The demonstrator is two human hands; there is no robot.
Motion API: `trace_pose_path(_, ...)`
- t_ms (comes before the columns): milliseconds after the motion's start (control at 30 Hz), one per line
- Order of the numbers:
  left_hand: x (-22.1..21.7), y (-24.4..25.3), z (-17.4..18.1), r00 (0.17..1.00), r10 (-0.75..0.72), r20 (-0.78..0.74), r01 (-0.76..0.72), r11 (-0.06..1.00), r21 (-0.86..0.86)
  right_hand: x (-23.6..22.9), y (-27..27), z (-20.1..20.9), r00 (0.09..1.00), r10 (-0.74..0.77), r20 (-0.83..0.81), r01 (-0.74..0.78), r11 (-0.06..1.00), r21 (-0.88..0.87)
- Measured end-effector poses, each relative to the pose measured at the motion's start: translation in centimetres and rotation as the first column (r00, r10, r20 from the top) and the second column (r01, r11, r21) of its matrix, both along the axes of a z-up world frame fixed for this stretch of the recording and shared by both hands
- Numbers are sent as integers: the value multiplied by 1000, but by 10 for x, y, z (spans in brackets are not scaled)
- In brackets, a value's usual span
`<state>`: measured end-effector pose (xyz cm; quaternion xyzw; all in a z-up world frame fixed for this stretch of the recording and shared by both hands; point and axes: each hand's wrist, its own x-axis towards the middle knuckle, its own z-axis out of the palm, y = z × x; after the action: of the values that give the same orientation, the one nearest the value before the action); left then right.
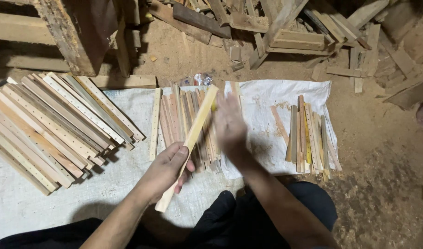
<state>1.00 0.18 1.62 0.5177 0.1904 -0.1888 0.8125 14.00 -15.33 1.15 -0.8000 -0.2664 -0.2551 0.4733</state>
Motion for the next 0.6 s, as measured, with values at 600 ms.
trace_pose_path(600, -12, 7, 19, 990, -47, 130, -1, 938, 346, 2, 18, -19, 974, 187, 126, -98, 853, -513)
